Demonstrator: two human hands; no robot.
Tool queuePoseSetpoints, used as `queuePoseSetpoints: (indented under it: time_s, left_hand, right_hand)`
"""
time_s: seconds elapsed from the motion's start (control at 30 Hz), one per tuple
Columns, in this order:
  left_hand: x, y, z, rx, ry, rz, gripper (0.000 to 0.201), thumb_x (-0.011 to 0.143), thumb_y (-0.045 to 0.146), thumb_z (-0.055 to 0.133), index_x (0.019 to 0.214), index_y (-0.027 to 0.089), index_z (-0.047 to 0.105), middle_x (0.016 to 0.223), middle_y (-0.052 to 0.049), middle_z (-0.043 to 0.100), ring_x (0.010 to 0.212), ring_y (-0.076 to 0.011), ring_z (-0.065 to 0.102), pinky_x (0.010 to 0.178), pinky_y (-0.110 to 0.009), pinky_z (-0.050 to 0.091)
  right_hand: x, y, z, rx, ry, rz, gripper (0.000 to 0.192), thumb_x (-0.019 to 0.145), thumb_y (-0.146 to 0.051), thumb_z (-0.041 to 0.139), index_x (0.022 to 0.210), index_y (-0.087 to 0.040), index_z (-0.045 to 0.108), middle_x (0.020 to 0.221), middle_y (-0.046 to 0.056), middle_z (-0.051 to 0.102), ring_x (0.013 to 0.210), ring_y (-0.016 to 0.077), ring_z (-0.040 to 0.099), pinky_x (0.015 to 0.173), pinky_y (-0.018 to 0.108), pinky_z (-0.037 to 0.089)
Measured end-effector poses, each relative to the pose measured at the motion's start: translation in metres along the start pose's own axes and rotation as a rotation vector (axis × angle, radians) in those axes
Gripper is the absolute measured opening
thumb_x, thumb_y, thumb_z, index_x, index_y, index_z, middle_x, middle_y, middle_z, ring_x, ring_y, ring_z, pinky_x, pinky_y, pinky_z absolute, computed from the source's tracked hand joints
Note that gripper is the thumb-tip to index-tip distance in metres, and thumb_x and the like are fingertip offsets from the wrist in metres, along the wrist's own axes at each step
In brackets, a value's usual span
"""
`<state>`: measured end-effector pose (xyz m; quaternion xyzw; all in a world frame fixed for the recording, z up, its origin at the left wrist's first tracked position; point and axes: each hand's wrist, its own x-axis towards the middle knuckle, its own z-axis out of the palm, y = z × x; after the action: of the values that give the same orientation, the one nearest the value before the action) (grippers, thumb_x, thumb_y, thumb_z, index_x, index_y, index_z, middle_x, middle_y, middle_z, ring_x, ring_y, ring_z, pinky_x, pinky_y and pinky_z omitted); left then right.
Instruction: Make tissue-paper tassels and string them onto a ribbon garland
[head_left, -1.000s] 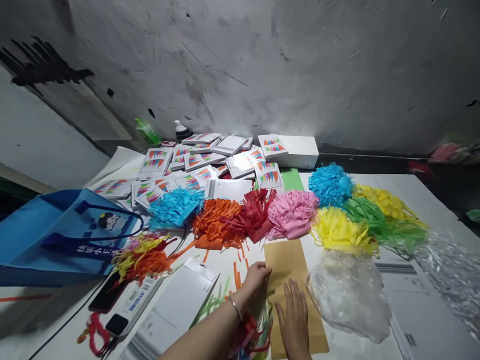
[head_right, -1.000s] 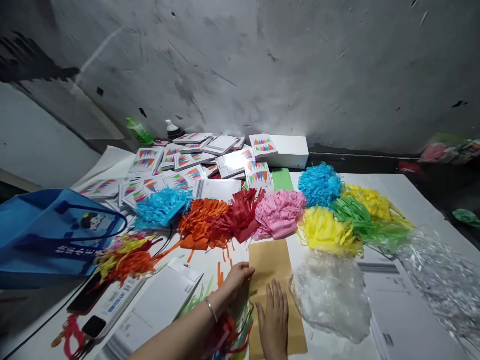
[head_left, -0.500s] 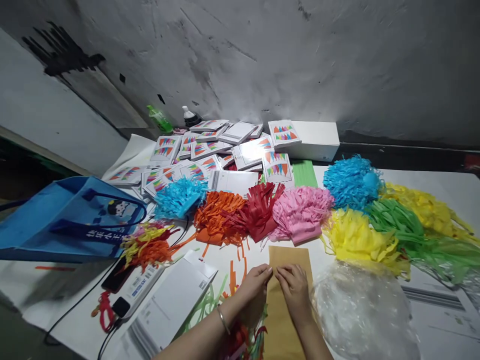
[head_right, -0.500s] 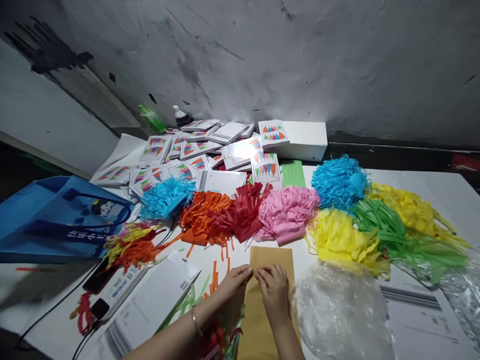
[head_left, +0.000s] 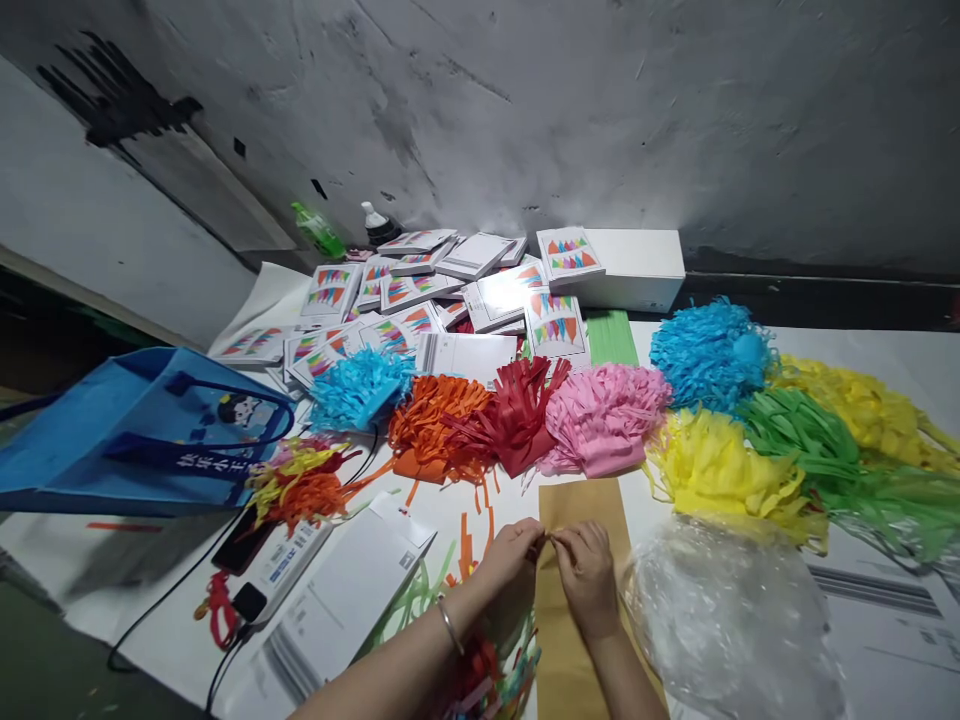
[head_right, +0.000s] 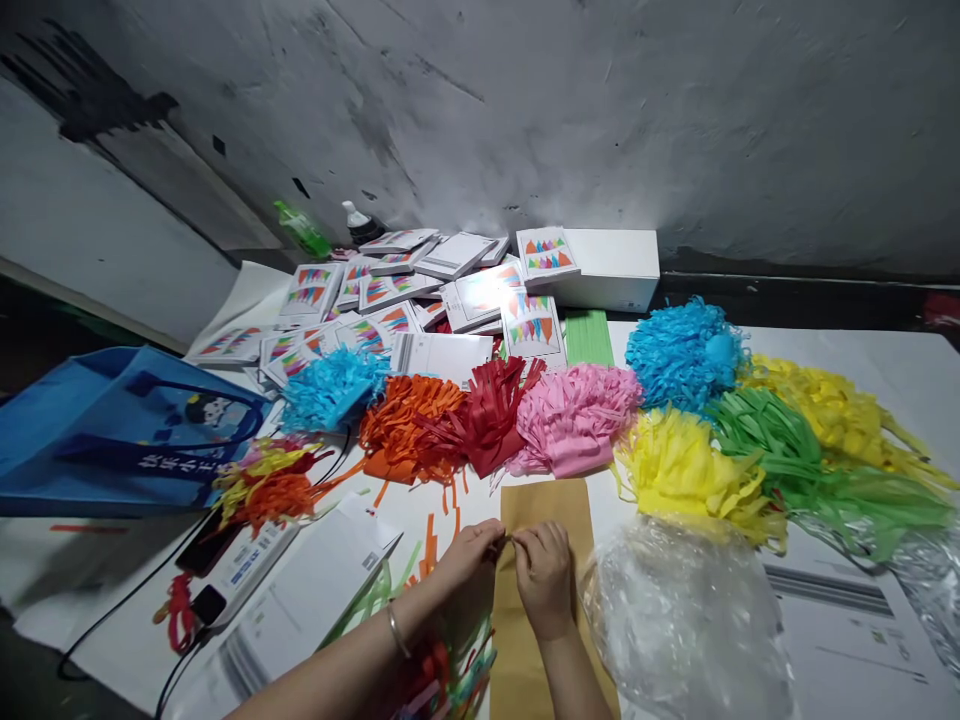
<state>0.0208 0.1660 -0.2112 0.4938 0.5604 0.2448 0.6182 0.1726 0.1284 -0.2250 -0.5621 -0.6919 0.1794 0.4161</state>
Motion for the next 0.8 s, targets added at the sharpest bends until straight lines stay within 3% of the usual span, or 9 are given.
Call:
queuePoseSetpoints:
  time_s: [0.17,0.37,0.53,0.8]
  left_hand:
    - [-0.003,-0.004,0.004,0.020,0.021,-0.012,0.028,0.077,0.043,0.046,0.059,0.022,0.038,0.059,0.005,0.033,0.060,-0.0146,0.033,0.056,-0.026,0.031]
    - [-0.007,0.004,0.009,-0.004,-0.002,0.024,0.035,0.082,0.050,0.045,0.062,0.022,0.040,0.061,0.005,0.037,0.059,-0.0137,0.037,0.059,-0.026,0.035]
    - [-0.005,0.009,0.005,-0.005,-0.033,0.033,0.039,0.080,0.053,0.049,0.060,0.020,0.043,0.061,0.004,0.042,0.060,-0.0137,0.040,0.060,-0.027,0.036]
    - [-0.004,0.011,0.008,-0.018,0.061,-0.006,0.032,0.075,0.047,0.047,0.057,0.023,0.037,0.058,0.005,0.032,0.058,-0.0141,0.032,0.057,-0.027,0.031]
  right_hand:
    - [-0.005,0.002,0.001,-0.013,-0.040,0.028,0.012,0.093,-0.021,0.051,0.086,-0.022,0.061,0.081,0.002,0.062,0.081,0.0182,0.057,0.080,0.035,0.042]
    - [-0.006,0.005,0.000,-0.001,-0.034,0.090,0.018,0.095,-0.027,0.049,0.102,-0.023,0.066,0.093,0.005,0.064,0.088,0.0189,0.059,0.078,0.034,0.048]
    - [0.001,0.007,-0.003,-0.008,-0.061,-0.024,0.015,0.095,-0.021,0.051,0.096,-0.022,0.066,0.087,0.004,0.064,0.085,0.0175,0.059,0.080,0.033,0.047]
    - [-0.006,0.006,0.002,-0.107,-0.016,-0.168,0.016,0.093,-0.014,0.051,0.098,-0.021,0.065,0.080,0.004,0.065,0.080,0.0185,0.057,0.084,0.039,0.044]
